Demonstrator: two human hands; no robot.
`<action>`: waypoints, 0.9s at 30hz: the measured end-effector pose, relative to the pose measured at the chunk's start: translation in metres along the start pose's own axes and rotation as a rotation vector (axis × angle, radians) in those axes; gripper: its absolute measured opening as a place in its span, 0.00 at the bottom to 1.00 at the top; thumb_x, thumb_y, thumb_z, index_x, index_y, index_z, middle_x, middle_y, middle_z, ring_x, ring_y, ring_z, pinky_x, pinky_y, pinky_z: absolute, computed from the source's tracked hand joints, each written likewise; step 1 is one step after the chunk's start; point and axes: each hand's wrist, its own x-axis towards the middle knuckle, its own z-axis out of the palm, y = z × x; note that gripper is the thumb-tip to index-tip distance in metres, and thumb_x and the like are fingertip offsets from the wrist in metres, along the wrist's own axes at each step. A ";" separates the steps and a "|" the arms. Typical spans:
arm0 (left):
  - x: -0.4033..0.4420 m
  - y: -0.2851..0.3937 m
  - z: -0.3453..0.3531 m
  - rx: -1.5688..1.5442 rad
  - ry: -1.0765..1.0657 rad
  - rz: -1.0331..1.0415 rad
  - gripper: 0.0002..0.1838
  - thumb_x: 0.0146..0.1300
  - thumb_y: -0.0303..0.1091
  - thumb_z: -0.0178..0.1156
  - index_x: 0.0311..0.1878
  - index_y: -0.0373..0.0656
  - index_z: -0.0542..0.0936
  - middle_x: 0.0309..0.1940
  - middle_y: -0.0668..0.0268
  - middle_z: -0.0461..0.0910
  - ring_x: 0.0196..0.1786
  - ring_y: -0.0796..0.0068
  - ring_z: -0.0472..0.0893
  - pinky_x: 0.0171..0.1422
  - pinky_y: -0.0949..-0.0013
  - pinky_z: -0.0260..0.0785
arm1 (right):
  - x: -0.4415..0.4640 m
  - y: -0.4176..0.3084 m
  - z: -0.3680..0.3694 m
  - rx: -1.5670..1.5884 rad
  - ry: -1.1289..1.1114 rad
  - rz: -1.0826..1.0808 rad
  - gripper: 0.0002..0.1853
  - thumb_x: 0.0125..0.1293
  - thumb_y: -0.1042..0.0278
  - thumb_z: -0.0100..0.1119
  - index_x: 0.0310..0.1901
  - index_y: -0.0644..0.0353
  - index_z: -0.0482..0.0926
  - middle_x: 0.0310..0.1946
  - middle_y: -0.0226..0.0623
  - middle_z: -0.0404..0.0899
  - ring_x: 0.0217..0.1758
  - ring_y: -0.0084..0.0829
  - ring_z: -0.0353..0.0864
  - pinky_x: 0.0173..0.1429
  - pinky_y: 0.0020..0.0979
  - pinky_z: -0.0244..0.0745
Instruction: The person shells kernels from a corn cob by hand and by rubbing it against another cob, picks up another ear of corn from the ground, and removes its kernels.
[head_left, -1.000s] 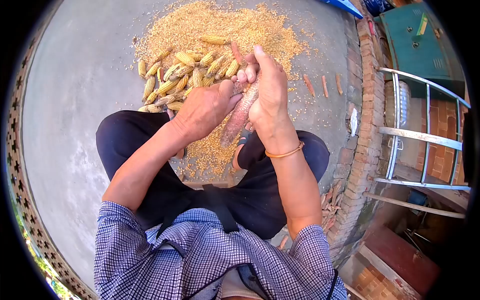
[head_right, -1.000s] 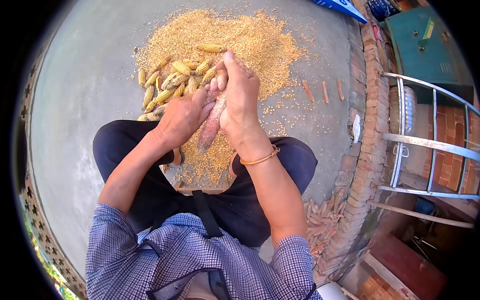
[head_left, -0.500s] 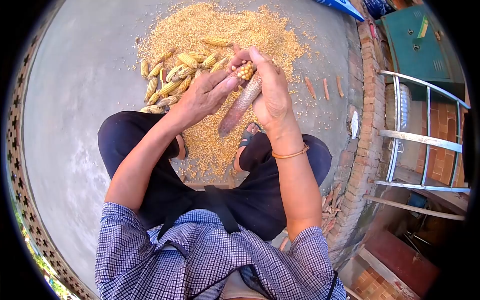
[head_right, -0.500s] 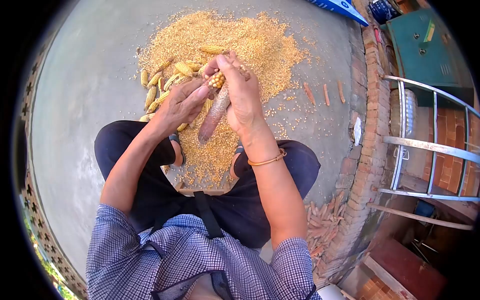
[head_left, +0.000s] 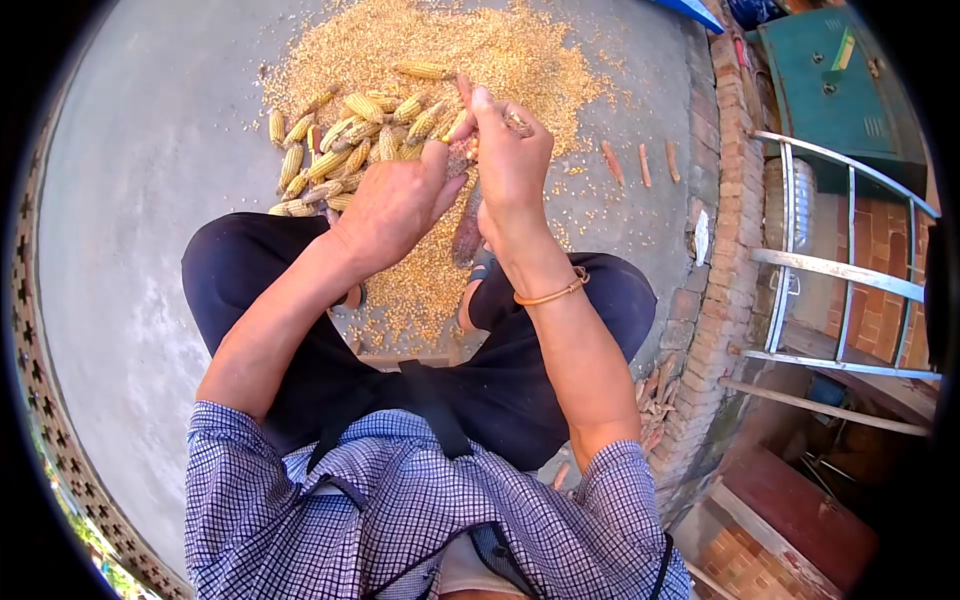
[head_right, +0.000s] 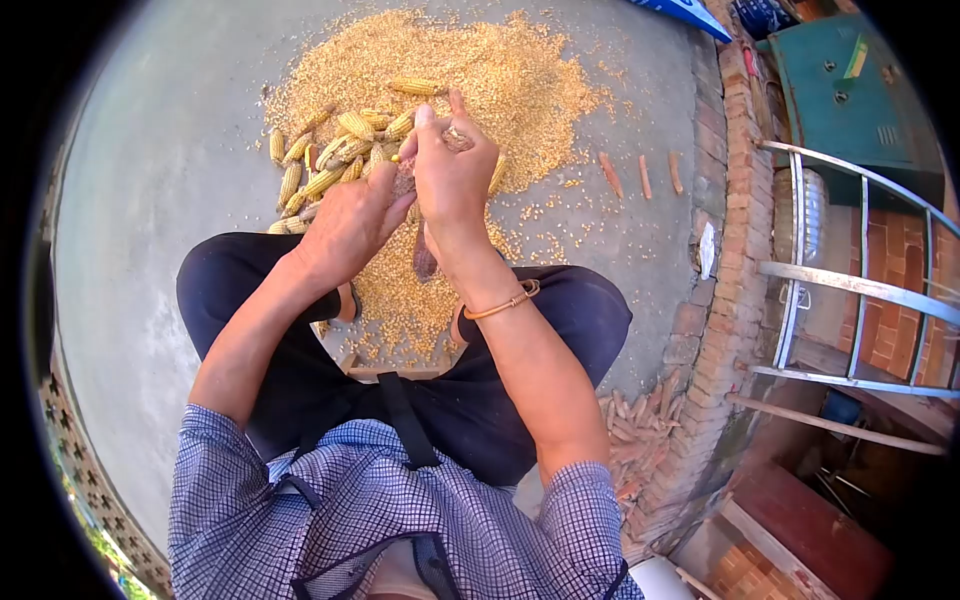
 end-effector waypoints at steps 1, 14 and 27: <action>0.000 -0.002 0.001 0.058 0.012 0.046 0.15 0.68 0.37 0.59 0.39 0.36 0.66 0.22 0.50 0.76 0.28 0.47 0.80 0.31 0.51 0.70 | 0.002 0.000 -0.001 0.034 0.018 0.035 0.13 0.71 0.70 0.55 0.27 0.65 0.78 0.20 0.33 0.78 0.19 0.16 0.68 0.42 0.26 0.72; 0.011 -0.023 0.013 0.013 0.101 0.153 0.14 0.68 0.39 0.58 0.44 0.37 0.69 0.22 0.63 0.76 0.22 0.70 0.76 0.26 0.64 0.64 | 0.018 0.010 -0.018 0.351 -0.111 0.176 0.16 0.73 0.56 0.57 0.38 0.63 0.77 0.33 0.39 0.80 0.34 0.27 0.77 0.40 0.30 0.74; 0.008 -0.002 -0.016 -1.512 -0.379 -0.427 0.20 0.73 0.52 0.54 0.46 0.42 0.73 0.23 0.80 0.58 0.22 0.89 0.54 0.24 0.81 0.44 | 0.004 -0.017 -0.024 0.414 -0.291 0.197 0.16 0.73 0.55 0.56 0.41 0.63 0.78 0.34 0.39 0.80 0.39 0.29 0.79 0.47 0.33 0.77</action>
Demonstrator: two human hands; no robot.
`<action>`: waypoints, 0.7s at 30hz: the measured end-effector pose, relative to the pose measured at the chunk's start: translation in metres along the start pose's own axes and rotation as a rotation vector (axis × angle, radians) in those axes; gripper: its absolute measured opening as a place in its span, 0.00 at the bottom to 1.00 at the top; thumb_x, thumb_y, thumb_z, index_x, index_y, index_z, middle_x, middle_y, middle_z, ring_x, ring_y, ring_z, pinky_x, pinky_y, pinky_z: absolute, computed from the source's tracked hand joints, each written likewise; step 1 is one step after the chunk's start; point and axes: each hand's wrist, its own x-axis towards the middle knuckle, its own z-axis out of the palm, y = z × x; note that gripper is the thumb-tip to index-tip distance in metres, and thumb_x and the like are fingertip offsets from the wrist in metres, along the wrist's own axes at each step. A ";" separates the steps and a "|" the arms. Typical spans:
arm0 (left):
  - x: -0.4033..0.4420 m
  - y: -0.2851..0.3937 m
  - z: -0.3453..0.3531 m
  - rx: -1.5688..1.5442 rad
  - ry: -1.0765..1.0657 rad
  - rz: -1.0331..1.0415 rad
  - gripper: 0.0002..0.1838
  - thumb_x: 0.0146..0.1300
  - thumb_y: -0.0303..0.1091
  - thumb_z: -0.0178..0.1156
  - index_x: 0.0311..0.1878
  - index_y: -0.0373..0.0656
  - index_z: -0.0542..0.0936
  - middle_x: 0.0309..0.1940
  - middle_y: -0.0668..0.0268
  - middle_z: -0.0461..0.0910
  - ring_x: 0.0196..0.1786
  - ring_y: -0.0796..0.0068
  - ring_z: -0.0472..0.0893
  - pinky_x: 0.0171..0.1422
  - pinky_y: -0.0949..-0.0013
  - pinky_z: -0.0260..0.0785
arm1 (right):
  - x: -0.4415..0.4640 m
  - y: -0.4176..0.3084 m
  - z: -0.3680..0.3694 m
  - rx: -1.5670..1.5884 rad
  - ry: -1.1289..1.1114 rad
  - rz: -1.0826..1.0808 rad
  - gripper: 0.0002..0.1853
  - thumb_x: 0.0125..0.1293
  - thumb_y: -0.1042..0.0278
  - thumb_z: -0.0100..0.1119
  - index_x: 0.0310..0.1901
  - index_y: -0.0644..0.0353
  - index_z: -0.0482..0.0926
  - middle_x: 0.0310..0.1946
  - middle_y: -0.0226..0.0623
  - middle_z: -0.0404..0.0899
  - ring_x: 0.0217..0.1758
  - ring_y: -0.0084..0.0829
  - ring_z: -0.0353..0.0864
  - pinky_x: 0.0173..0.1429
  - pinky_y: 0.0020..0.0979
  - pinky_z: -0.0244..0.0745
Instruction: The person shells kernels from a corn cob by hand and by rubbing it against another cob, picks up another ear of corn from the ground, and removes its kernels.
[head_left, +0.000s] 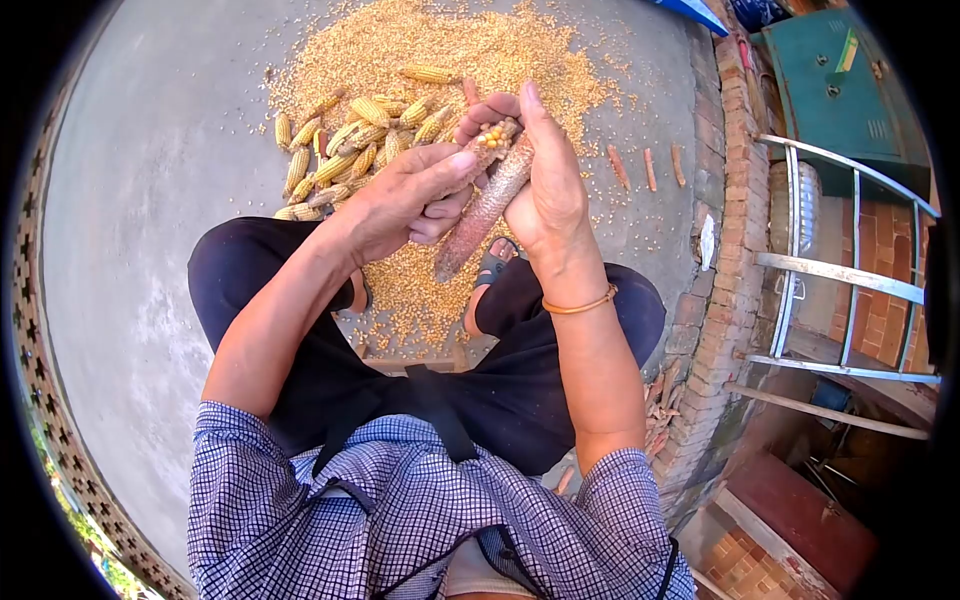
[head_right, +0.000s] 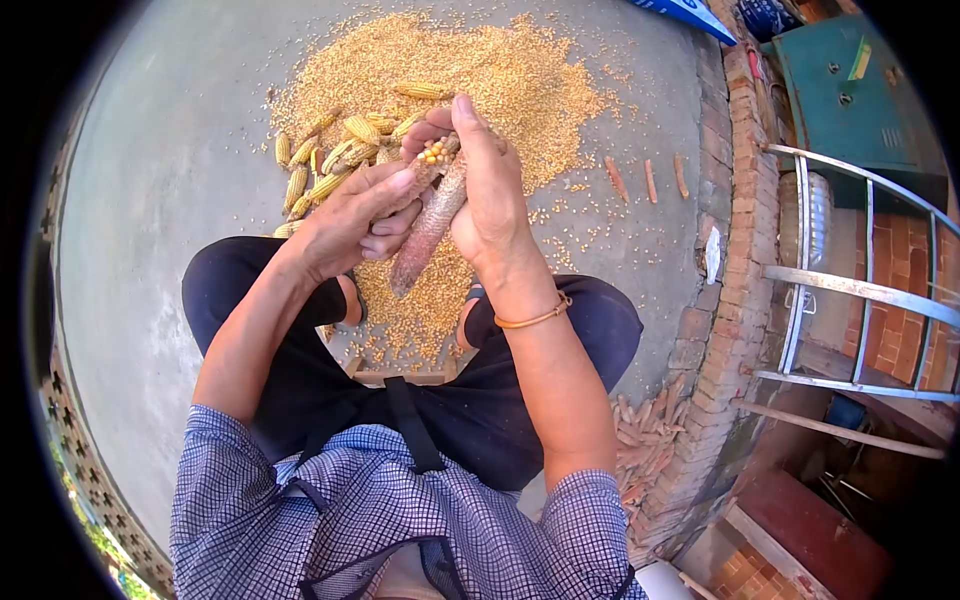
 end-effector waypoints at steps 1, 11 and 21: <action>0.000 0.000 0.000 0.006 0.011 -0.015 0.20 0.73 0.53 0.54 0.46 0.42 0.73 0.23 0.80 0.58 0.22 0.89 0.54 0.24 0.81 0.44 | 0.000 0.000 0.000 -0.011 -0.014 -0.006 0.16 0.73 0.55 0.56 0.40 0.63 0.78 0.33 0.38 0.80 0.39 0.29 0.78 0.47 0.33 0.76; 0.010 -0.025 0.006 0.985 0.224 0.423 0.19 0.76 0.43 0.48 0.42 0.32 0.71 0.27 0.47 0.77 0.27 0.51 0.77 0.33 0.53 0.69 | 0.002 0.020 -0.001 -0.141 0.230 -0.072 0.14 0.72 0.58 0.58 0.40 0.63 0.77 0.25 0.27 0.70 0.27 0.21 0.70 0.39 0.31 0.72; 0.011 -0.024 -0.004 1.593 0.311 0.577 0.14 0.72 0.39 0.54 0.49 0.37 0.71 0.29 0.51 0.79 0.29 0.52 0.81 0.33 0.55 0.70 | 0.005 0.010 -0.015 0.050 0.149 0.071 0.18 0.71 0.51 0.59 0.40 0.62 0.78 0.28 0.33 0.77 0.33 0.28 0.78 0.43 0.32 0.75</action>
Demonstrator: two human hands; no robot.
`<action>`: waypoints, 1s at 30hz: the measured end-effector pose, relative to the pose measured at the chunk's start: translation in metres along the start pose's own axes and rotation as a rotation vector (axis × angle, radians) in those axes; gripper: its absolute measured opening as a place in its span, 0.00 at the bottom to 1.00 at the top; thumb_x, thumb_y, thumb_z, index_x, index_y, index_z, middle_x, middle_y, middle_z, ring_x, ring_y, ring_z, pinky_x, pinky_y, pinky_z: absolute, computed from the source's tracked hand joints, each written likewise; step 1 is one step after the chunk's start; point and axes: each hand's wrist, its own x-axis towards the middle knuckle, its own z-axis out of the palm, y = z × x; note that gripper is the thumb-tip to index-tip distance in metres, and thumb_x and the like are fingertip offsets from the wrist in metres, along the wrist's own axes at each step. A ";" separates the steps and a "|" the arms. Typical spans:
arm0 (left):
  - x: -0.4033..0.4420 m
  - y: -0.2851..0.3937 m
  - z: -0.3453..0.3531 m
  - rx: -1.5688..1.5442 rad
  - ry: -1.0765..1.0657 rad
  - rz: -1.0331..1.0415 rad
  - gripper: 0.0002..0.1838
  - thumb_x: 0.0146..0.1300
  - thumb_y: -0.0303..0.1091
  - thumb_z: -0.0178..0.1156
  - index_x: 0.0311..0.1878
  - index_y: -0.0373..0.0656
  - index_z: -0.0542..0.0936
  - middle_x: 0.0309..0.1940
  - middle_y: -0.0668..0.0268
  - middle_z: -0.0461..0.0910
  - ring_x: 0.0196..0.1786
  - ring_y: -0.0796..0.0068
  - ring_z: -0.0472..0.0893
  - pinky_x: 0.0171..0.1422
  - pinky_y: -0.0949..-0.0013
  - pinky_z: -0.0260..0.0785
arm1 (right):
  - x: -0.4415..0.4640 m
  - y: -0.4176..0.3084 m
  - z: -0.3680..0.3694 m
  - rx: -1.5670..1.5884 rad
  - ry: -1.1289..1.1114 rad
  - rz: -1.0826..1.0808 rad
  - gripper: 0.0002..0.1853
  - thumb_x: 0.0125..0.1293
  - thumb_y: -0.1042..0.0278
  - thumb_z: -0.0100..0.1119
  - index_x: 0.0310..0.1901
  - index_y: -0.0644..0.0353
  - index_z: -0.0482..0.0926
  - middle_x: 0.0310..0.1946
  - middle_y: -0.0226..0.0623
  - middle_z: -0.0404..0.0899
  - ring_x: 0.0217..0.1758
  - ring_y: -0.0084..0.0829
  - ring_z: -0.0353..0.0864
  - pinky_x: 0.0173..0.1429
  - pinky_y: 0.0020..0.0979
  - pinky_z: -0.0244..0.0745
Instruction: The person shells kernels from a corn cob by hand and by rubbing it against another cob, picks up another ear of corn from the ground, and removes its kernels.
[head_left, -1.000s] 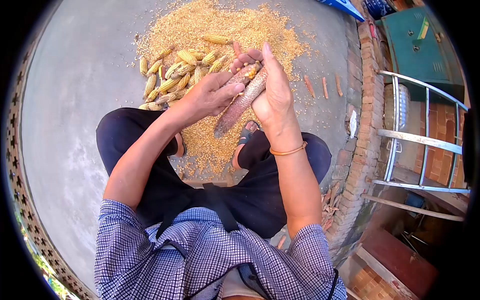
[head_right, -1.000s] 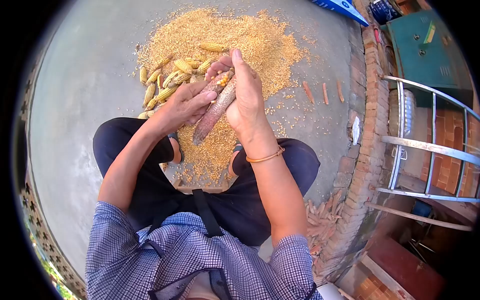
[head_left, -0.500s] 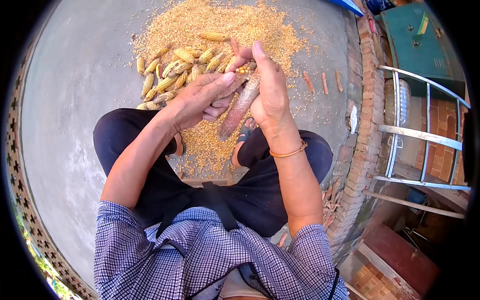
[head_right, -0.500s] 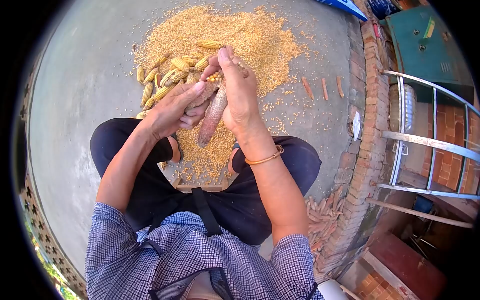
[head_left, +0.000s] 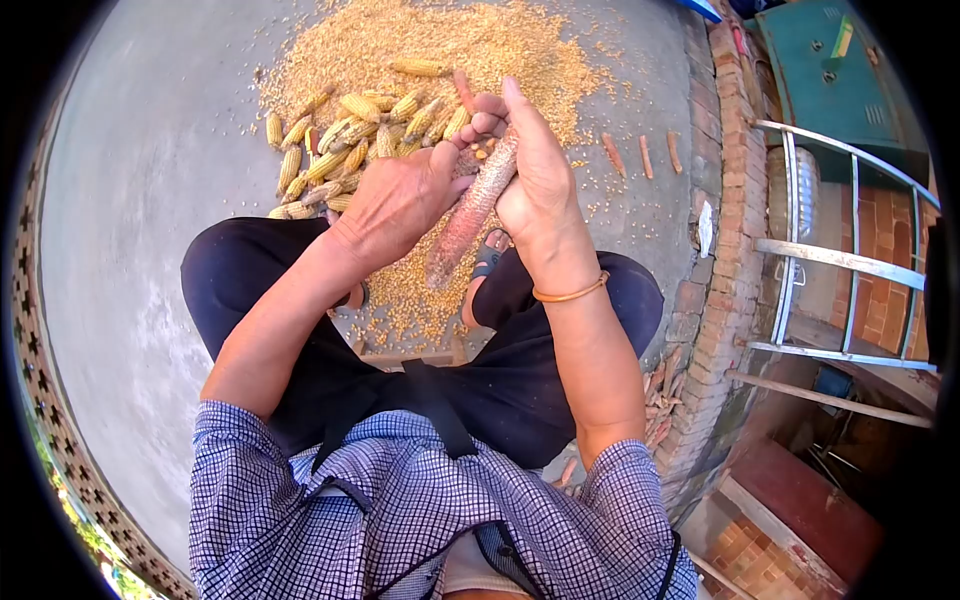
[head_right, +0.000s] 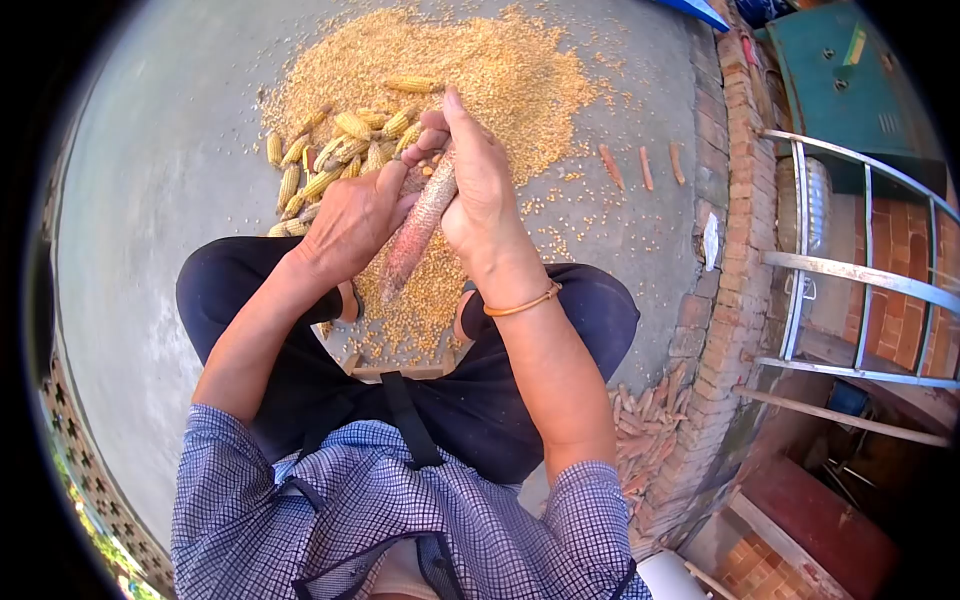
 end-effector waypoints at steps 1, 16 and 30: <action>0.001 0.000 0.001 -0.148 0.072 -0.016 0.14 0.72 0.41 0.54 0.47 0.38 0.71 0.28 0.54 0.77 0.27 0.57 0.78 0.31 0.58 0.69 | 0.000 -0.003 0.000 -0.002 -0.025 -0.014 0.19 0.71 0.51 0.59 0.40 0.62 0.78 0.30 0.35 0.80 0.36 0.30 0.80 0.45 0.32 0.76; 0.001 0.013 -0.037 -1.754 -0.142 -0.586 0.23 0.79 0.51 0.40 0.48 0.38 0.73 0.25 0.70 0.67 0.21 0.85 0.58 0.24 0.78 0.51 | -0.009 -0.010 0.011 -0.252 -0.027 -0.110 0.15 0.70 0.56 0.62 0.44 0.62 0.81 0.35 0.29 0.80 0.40 0.19 0.76 0.43 0.21 0.69; -0.002 0.010 -0.027 -1.431 -0.007 -0.486 0.21 0.78 0.52 0.43 0.47 0.41 0.72 0.24 0.75 0.62 0.22 0.87 0.57 0.24 0.80 0.49 | -0.014 -0.001 0.009 -0.384 -0.187 -0.224 0.09 0.67 0.71 0.63 0.46 0.66 0.81 0.33 0.33 0.81 0.35 0.22 0.78 0.40 0.24 0.72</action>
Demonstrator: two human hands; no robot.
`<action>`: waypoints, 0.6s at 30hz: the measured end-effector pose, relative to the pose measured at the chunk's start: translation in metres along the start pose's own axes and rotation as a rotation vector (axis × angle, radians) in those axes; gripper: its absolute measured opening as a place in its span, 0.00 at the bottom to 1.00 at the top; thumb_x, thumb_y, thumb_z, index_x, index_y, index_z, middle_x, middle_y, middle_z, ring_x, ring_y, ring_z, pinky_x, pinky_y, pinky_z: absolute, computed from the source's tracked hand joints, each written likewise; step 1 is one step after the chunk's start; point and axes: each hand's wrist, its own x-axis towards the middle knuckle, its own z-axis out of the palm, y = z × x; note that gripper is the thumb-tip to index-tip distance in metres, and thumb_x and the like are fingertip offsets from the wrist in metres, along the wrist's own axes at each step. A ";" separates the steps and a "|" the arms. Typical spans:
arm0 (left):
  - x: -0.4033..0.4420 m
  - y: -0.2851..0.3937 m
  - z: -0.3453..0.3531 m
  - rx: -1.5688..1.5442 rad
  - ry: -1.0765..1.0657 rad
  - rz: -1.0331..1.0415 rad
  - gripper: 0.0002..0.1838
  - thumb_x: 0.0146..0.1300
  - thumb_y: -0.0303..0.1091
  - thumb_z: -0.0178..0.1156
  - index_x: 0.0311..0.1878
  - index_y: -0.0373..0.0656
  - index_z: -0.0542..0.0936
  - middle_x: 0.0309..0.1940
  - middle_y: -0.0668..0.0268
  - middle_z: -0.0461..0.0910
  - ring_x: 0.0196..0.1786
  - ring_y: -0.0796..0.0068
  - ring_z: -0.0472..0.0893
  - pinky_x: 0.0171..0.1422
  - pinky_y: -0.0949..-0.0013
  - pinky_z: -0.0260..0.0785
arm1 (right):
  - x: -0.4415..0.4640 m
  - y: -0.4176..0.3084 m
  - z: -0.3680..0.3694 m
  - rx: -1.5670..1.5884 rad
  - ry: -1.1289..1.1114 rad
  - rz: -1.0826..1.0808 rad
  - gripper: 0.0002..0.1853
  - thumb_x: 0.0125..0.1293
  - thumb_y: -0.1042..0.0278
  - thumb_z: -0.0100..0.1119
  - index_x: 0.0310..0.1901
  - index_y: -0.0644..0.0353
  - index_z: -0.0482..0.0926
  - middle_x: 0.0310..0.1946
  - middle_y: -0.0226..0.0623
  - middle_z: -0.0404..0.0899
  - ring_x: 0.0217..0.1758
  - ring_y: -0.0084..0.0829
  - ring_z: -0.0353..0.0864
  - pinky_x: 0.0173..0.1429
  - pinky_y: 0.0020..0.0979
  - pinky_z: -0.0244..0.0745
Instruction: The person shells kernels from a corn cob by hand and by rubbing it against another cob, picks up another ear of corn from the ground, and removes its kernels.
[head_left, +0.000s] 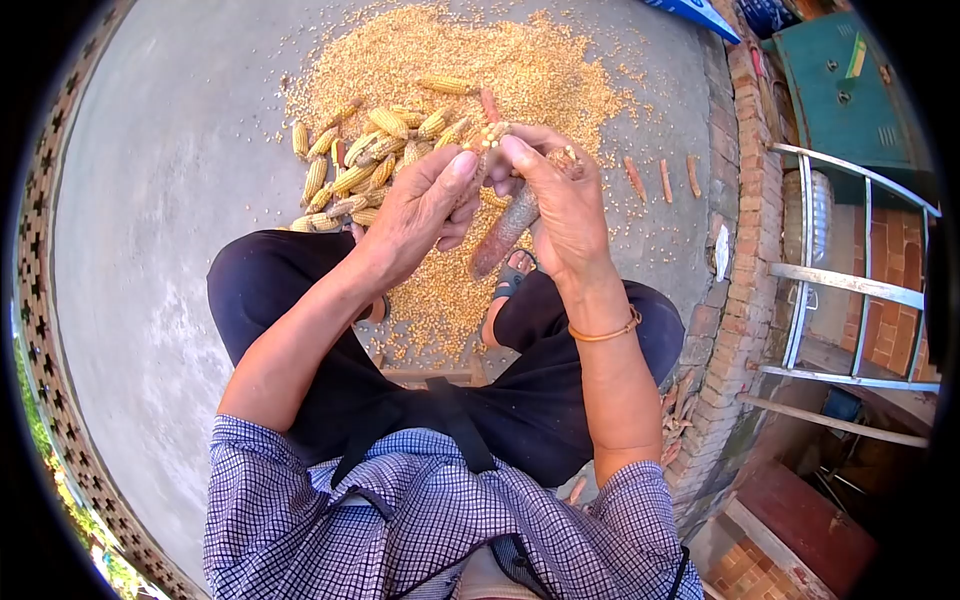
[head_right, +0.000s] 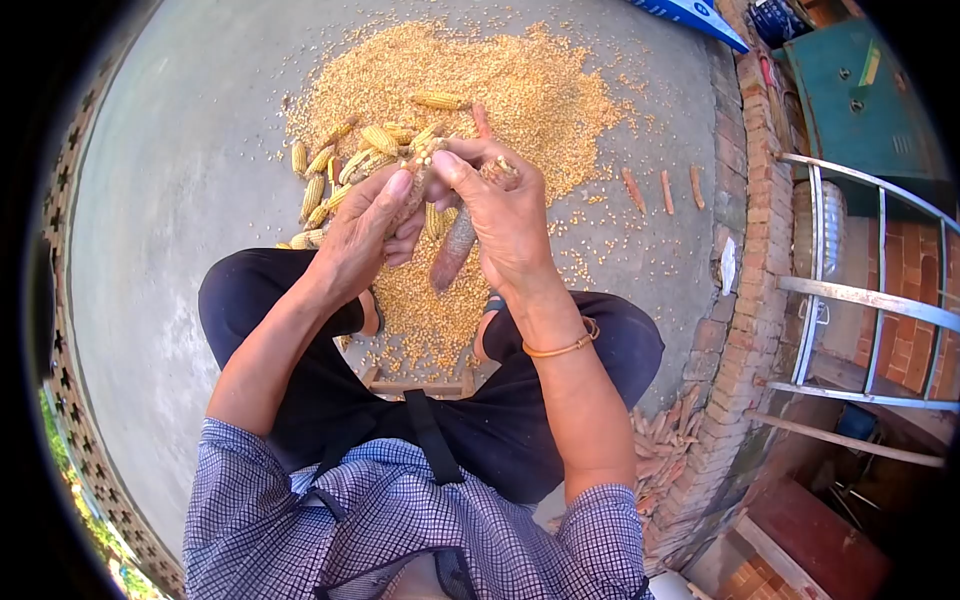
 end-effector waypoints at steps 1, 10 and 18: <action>0.000 -0.001 0.001 0.013 0.007 -0.001 0.21 0.78 0.52 0.43 0.47 0.42 0.72 0.24 0.76 0.61 0.22 0.88 0.56 0.24 0.80 0.48 | 0.000 0.000 0.000 -0.003 0.003 -0.014 0.09 0.67 0.72 0.62 0.47 0.67 0.81 0.34 0.34 0.81 0.35 0.23 0.78 0.41 0.25 0.74; 0.003 -0.004 0.001 0.087 0.057 0.053 0.18 0.78 0.50 0.44 0.46 0.44 0.71 0.22 0.78 0.60 0.22 0.89 0.56 0.23 0.81 0.48 | -0.003 -0.003 0.006 0.023 0.034 0.027 0.13 0.66 0.80 0.57 0.51 0.70 0.80 0.40 0.38 0.83 0.38 0.25 0.80 0.45 0.27 0.78; 0.002 -0.010 -0.002 0.395 0.137 0.256 0.13 0.77 0.43 0.50 0.44 0.42 0.71 0.26 0.75 0.69 0.24 0.90 0.64 0.25 0.81 0.55 | -0.002 0.006 0.006 -0.191 -0.005 -0.117 0.12 0.67 0.79 0.57 0.51 0.69 0.80 0.40 0.35 0.83 0.37 0.22 0.78 0.44 0.24 0.76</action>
